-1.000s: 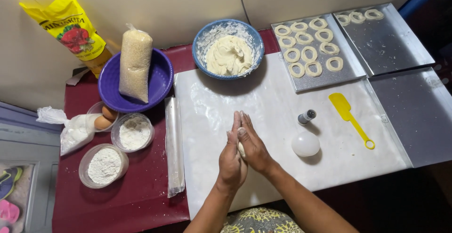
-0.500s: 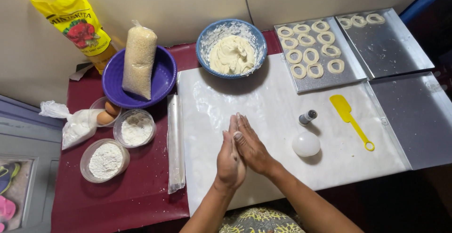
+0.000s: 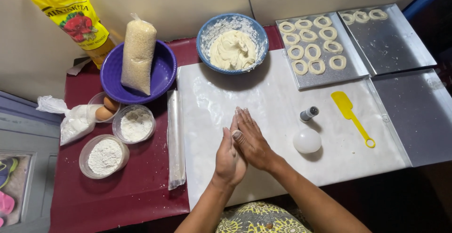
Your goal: The person is preparing doughnuts by rolling out dough, cutting circles, and placing them on trays.
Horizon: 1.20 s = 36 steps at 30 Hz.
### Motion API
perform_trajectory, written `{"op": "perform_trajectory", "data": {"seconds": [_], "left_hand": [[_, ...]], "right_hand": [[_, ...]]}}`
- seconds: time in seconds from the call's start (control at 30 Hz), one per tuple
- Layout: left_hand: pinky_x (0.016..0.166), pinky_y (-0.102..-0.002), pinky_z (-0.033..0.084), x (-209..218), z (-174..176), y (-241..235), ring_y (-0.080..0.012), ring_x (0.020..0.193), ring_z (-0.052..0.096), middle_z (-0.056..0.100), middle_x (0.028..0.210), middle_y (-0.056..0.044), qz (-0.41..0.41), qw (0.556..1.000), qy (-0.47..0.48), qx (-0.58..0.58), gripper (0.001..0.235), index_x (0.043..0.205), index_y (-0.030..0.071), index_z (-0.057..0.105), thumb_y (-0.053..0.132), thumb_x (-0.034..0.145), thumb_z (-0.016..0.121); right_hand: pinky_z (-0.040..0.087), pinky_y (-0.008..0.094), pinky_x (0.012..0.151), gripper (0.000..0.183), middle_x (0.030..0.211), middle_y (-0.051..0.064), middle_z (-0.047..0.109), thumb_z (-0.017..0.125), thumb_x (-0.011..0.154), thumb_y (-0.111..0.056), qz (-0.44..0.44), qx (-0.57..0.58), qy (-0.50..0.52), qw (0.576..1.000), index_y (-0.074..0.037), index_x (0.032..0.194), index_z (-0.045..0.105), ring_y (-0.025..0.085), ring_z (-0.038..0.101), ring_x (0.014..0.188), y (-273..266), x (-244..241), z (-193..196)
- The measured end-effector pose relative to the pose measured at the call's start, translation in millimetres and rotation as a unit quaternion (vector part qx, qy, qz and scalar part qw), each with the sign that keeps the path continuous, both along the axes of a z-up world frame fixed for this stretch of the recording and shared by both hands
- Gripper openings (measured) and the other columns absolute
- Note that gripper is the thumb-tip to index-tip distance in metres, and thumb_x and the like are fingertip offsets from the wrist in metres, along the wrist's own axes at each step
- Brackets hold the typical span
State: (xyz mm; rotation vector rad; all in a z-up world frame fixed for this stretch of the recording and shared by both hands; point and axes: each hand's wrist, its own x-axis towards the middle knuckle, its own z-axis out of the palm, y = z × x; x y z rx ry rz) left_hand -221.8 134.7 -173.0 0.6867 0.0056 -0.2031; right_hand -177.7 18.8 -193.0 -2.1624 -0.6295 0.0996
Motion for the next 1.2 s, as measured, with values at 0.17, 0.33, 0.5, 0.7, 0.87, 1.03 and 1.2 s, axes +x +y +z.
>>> {"op": "perform_trajectory", "data": {"seconds": [0.17, 0.33, 0.5, 0.7, 0.87, 1.03, 1.2], "left_hand": [[0.128, -0.045, 0.012, -1, -25, -16, -0.0311, 0.160, 0.009, 0.009, 0.174, -0.015, -0.036, 0.998, -0.050, -0.011, 0.077, 0.166, 0.007, 0.005, 0.056, 0.107, 0.018], [0.128, -0.046, 0.016, 32, 3, 6, -0.0248, 0.159, 0.008, 0.005, 0.173, -0.007, 0.040, 0.998, -0.051, -0.012, 0.077, 0.165, 0.014, 0.002, 0.058, 0.102, 0.014], [0.128, -0.044, 0.016, 15, 3, 4, -0.0274, 0.159, 0.011, 0.009, 0.174, -0.013, -0.002, 0.997, -0.043, -0.069, 0.074, 0.165, 0.008, 0.006, 0.053, 0.108, 0.017], [0.128, -0.043, 0.017, 5, -20, -18, -0.0265, 0.160, 0.010, 0.007, 0.174, -0.009, -0.051, 0.997, -0.057, -0.030, 0.075, 0.165, 0.013, 0.004, 0.056, 0.105, 0.015], [0.126, -0.046, 0.019, 22, -2, 1, -0.0257, 0.159, 0.010, 0.009, 0.173, -0.007, 0.032, 0.998, -0.011, -0.055, 0.075, 0.164, 0.015, 0.007, 0.057, 0.102, 0.016], [0.127, -0.043, 0.018, -2, -15, -11, -0.0294, 0.159, 0.012, 0.012, 0.173, -0.012, -0.008, 0.999, 0.005, -0.044, 0.074, 0.164, 0.010, 0.009, 0.055, 0.106, 0.017], [0.127, -0.043, 0.023, 6, -21, -14, -0.0300, 0.158, 0.018, 0.017, 0.171, -0.014, 0.036, 0.996, 0.062, -0.059, 0.071, 0.162, 0.008, 0.011, 0.052, 0.106, 0.015]], "right_hand": [[0.010, 0.045, 0.130, 0.080, 0.172, 0.021, 0.015, 0.025, 0.107, -0.055, -0.027, 0.012, 0.000, 1.000, 0.002, 0.162, 0.018, 0.032, 0.009, 0.161, 9, 8, 18], [0.000, 0.052, 0.126, 0.081, 0.172, 0.030, 0.001, 0.026, 0.110, -0.051, 0.055, 0.047, -0.063, 0.995, 0.006, 0.163, 0.010, 0.040, -0.003, 0.160, 19, -38, 44], [0.002, 0.052, 0.129, 0.077, 0.173, 0.024, 0.012, 0.022, 0.109, -0.053, 0.015, -0.049, -0.082, 0.995, 0.002, 0.163, 0.013, 0.036, 0.005, 0.162, -1, -3, 11], [0.006, 0.048, 0.129, 0.081, 0.172, 0.021, 0.015, 0.025, 0.106, -0.057, 0.013, -0.028, -0.067, 0.997, 0.000, 0.163, 0.016, 0.034, 0.007, 0.161, 18, -4, 41], [0.001, 0.051, 0.128, 0.081, 0.172, 0.026, 0.008, 0.025, 0.110, -0.055, 0.051, -0.019, -0.090, 0.994, 0.004, 0.163, 0.012, 0.037, 0.000, 0.161, 12, -38, 19], [-0.001, 0.053, 0.127, 0.080, 0.172, 0.022, 0.012, 0.019, 0.106, -0.054, -0.022, -0.067, -0.052, 0.996, 0.002, 0.163, 0.014, 0.036, 0.002, 0.161, 2, -5, 8], [0.008, 0.052, 0.128, 0.076, 0.172, 0.022, 0.013, 0.029, 0.108, -0.049, 0.030, -0.047, -0.088, 0.995, 0.002, 0.163, 0.016, 0.037, 0.009, 0.161, 15, -31, 9]]}}
